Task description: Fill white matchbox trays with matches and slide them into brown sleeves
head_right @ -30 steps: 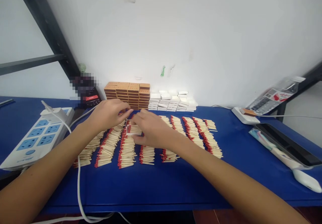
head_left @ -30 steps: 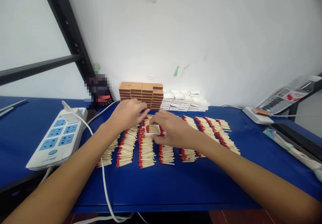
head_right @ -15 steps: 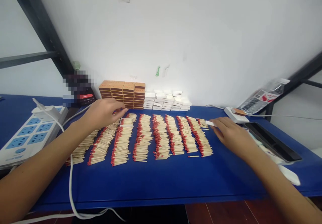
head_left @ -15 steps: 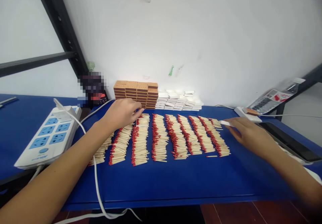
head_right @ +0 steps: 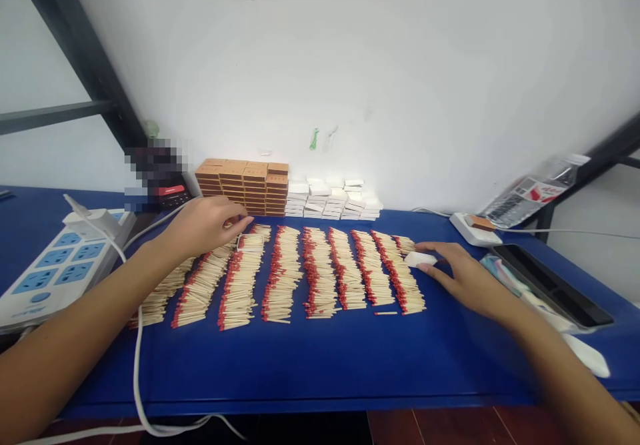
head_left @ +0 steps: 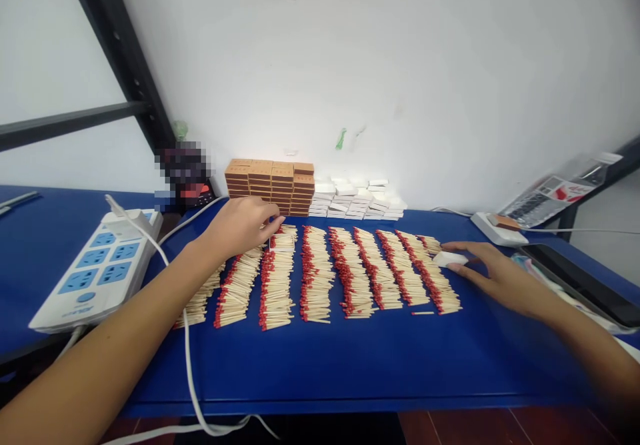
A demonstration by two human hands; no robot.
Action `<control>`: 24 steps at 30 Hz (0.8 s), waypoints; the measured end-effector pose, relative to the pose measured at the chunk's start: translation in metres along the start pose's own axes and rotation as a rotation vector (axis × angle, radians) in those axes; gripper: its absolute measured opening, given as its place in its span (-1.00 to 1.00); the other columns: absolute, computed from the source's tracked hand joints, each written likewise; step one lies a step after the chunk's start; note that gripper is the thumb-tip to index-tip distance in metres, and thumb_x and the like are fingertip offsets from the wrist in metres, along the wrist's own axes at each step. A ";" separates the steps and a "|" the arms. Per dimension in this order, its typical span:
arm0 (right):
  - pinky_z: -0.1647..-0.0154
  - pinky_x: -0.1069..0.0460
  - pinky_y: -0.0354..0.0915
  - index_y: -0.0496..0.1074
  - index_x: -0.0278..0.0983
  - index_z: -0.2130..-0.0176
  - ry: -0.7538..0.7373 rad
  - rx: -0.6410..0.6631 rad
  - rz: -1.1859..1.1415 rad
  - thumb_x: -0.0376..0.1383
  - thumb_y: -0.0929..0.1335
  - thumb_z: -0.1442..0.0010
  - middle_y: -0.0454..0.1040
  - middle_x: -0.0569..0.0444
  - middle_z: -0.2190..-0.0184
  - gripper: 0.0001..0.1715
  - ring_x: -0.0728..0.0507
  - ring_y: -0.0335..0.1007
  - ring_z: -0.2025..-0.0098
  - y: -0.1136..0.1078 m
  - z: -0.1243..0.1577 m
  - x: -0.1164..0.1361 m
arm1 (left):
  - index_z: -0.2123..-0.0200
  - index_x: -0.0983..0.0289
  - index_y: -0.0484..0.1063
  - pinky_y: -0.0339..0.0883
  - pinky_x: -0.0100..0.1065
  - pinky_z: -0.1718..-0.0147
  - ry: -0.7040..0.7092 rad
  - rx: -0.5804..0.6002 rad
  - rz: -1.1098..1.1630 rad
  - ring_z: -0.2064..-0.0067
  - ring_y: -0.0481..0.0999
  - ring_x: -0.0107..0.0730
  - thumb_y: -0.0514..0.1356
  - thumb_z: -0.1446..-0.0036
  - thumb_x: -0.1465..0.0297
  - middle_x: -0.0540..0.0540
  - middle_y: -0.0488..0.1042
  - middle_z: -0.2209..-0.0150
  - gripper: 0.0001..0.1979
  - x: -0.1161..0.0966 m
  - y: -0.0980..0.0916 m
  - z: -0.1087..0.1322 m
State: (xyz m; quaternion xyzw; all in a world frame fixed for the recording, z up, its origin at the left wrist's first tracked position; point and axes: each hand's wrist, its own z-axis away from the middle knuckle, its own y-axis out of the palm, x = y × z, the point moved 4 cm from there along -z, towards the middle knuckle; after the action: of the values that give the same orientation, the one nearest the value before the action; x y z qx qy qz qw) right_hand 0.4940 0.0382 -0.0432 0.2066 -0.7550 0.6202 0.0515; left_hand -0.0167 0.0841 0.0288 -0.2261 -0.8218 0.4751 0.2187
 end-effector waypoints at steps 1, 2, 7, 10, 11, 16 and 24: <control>-0.18 -0.31 0.50 0.47 -0.08 -0.20 0.034 -0.006 -0.017 0.10 0.33 -0.37 0.56 -0.13 -0.23 -0.45 -0.43 0.53 -0.20 0.001 -0.002 -0.002 | 0.28 0.27 0.65 0.34 -0.27 0.39 -0.003 0.000 0.001 0.33 0.62 -0.17 0.15 -0.44 0.27 0.17 0.65 0.37 -0.67 0.000 0.000 0.000; -0.14 -0.29 0.52 0.46 -0.09 -0.18 0.065 -0.015 -0.038 0.10 0.33 -0.36 0.56 -0.14 -0.22 -0.45 -0.41 0.57 -0.15 0.002 -0.005 -0.004 | 0.28 0.27 0.65 0.33 -0.27 0.39 -0.004 0.000 0.002 0.33 0.62 -0.17 0.15 -0.44 0.28 0.16 0.65 0.36 -0.67 0.000 -0.001 0.000; -0.11 -0.25 0.53 0.48 -0.15 -0.10 0.101 -0.075 -0.043 0.03 0.32 -0.34 0.60 -0.18 -0.14 -0.52 -0.39 0.61 -0.06 0.002 -0.014 -0.002 | 0.28 0.27 0.65 0.33 -0.27 0.40 0.001 -0.002 0.000 0.32 0.62 -0.17 0.15 -0.44 0.28 0.16 0.65 0.36 -0.68 -0.001 -0.002 0.001; -0.09 -0.26 0.53 0.52 -0.12 -0.12 0.036 -0.061 0.025 0.08 0.31 -0.36 0.61 -0.15 -0.16 -0.49 -0.42 0.55 -0.16 -0.001 -0.014 0.003 | 0.28 0.27 0.65 0.34 -0.26 0.40 0.006 -0.004 -0.001 0.32 0.63 -0.15 0.15 -0.44 0.28 0.16 0.65 0.37 -0.68 -0.001 -0.002 0.001; -0.09 -0.26 0.53 0.52 -0.10 -0.15 0.015 -0.047 0.037 0.10 0.32 -0.36 0.60 -0.13 -0.19 -0.47 -0.42 0.53 -0.19 -0.001 -0.013 0.003 | 0.28 0.27 0.65 0.34 -0.26 0.40 0.007 -0.005 -0.002 0.32 0.63 -0.15 0.15 -0.44 0.28 0.16 0.65 0.37 -0.68 -0.001 -0.002 0.000; -0.19 -0.27 0.50 0.49 -0.08 -0.25 -0.061 -0.002 0.054 0.04 0.37 -0.33 0.57 -0.12 -0.26 -0.41 -0.43 0.51 -0.26 0.000 -0.010 0.003 | 0.30 0.27 0.63 0.33 -0.27 0.41 0.011 -0.011 -0.002 0.34 0.62 -0.17 0.15 -0.43 0.28 0.15 0.64 0.38 -0.68 -0.001 -0.002 0.000; -0.17 -0.29 0.50 0.54 -0.03 -0.18 -0.005 -0.067 0.012 0.08 0.39 -0.30 0.61 -0.10 -0.21 -0.45 -0.44 0.58 -0.17 -0.008 -0.011 0.006 | 0.31 0.27 0.63 0.32 -0.28 0.42 0.011 -0.015 -0.001 0.36 0.60 -0.19 0.16 -0.43 0.28 0.15 0.64 0.39 -0.68 -0.002 -0.003 0.001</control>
State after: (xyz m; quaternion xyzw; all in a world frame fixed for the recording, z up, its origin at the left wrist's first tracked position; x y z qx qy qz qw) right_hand 0.4894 0.0462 -0.0315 0.2016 -0.7766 0.5945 0.0527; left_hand -0.0161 0.0816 0.0308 -0.2299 -0.8241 0.4677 0.2219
